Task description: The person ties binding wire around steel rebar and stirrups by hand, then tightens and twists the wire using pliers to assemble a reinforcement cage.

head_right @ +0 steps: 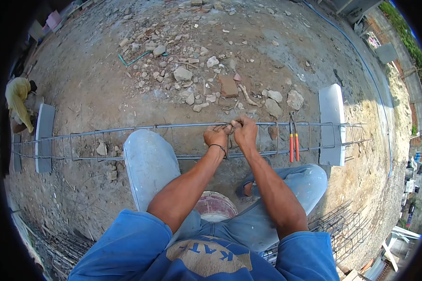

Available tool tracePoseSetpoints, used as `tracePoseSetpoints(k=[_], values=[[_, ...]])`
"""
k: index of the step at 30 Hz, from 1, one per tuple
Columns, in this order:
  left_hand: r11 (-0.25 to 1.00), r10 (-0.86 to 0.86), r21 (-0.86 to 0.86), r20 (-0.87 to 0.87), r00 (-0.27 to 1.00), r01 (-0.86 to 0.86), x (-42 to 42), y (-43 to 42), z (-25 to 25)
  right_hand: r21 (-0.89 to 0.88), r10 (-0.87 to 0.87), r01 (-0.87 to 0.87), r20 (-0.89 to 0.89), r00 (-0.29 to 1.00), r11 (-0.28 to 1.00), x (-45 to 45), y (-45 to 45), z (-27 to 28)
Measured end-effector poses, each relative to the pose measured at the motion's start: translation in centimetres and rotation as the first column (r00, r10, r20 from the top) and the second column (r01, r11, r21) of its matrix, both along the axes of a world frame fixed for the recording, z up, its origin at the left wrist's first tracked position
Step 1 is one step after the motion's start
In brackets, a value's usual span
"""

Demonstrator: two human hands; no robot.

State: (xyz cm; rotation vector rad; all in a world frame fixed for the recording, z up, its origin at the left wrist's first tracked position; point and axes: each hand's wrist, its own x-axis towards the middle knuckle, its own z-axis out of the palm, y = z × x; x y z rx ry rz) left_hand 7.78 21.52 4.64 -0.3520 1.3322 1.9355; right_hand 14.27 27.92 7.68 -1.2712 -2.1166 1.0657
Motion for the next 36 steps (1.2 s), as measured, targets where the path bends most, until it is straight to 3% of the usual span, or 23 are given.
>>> tracePoseSetpoints(k=[2,4,5,7,11,13,14,16,17,19,20,22,26,28,29,31,32,34,36], values=[[1.000,-0.022,-0.016,-0.004,1.000,0.022,0.1,0.0,-1.1,-0.054,-0.122,0.117,-0.102,0.987,0.992,0.1,-0.5,-1.4],[0.999,-0.038,0.022,-0.027,0.999,0.038,0.1,-0.1,-1.7,-0.348,-0.320,0.223,-0.252,0.913,0.910,-0.1,-1.2,-2.0],[0.998,-0.053,0.019,-0.035,0.998,0.054,0.1,-0.2,-1.7,-0.352,-0.335,0.234,-0.259,0.906,0.906,-0.3,-1.4,-1.9],[0.996,-0.091,0.014,-0.026,0.995,0.092,0.1,-0.5,-1.5,-0.581,-0.479,0.256,-0.268,0.836,0.772,-0.5,-1.7,-1.7],[0.986,-0.161,0.031,-0.021,0.987,0.162,-0.2,-1.4,-1.5,-0.717,-0.676,0.340,-0.244,0.696,0.609,-1.1,-3.0,-2.2],[0.984,-0.173,0.024,-0.076,0.982,0.175,-0.4,-1.6,-2.1,-0.895,-0.811,0.221,-0.215,0.544,0.386,-0.9,-3.4,-3.0],[0.980,-0.195,0.015,-0.086,0.977,0.197,-0.6,-1.5,-2.5,-0.901,-0.824,0.219,-0.216,0.524,0.375,-0.8,-3.1,-3.5],[0.987,-0.159,0.006,-0.065,0.985,0.159,-0.6,-1.4,-2.8,-0.989,-0.895,-0.007,-0.137,0.424,0.148,-0.6,-2.2,-4.7],[0.985,-0.173,0.004,-0.073,0.982,0.174,-0.6,-1.2,-2.8,-0.989,-0.901,-0.013,-0.140,0.410,0.148,-0.5,-1.6,-5.2],[0.988,-0.155,-0.008,-0.040,0.987,0.155,-0.6,-1.2,-2.9,-0.992,-0.847,-0.059,0.061,0.527,-0.108,-0.5,-0.5,-5.9],[0.986,-0.164,-0.010,-0.048,0.985,0.164,-0.7,-1.1,-2.9,-0.992,-0.852,-0.068,0.057,0.520,-0.108,-0.5,-0.2,-6.0],[0.991,-0.136,0.006,-0.019,0.991,0.136,-0.6,-1.1,-2.8,-0.979,-0.735,-0.115,0.048,0.677,-0.169,-0.2,0.2,-6.4],[0.991,-0.129,-0.048,-0.018,0.992,0.128,-0.6,-1.1,-1.7,-0.966,-0.686,-0.208,-0.047,0.726,-0.155,-1.0,0.2,-8.7],[0.988,-0.147,-0.056,-0.048,0.988,0.144,-0.6,-1.1,-1.6,-0.989,-0.765,-0.138,-0.129,0.631,0.053,-1.9,0.2,-9.6],[0.988,-0.147,-0.057,-0.046,0.988,0.145,-0.6,-0.9,-1.7,-0.989,-0.765,-0.137,-0.127,0.631,0.052,-2.1,0.1,-9.1],[0.993,-0.117,-0.030,-0.044,0.992,0.116,-0.5,-0.7,-1.8,-0.956,-0.794,0.046,-0.212,0.570,0.288,-2.3,-0.5,-8.4],[0.993,-0.113,-0.027,-0.041,0.993,0.111,-0.5,-0.7,-1.7,-0.956,-0.791,0.047,-0.212,0.574,0.290,-2.1,-0.4,-8.8],[0.988,-0.146,-0.055,-0.029,0.989,0.144,-0.6,-0.8,-1.6,-0.896,-0.692,-0.273,-0.444,0.570,0.350,-1.6,-0.1,-8.6],[0.989,-0.132,-0.064,-0.024,0.991,0.130,-0.6,-0.6,-1.8,-0.890,-0.700,-0.334,-0.452,0.553,0.311,-0.9,0.2,-8.3]])
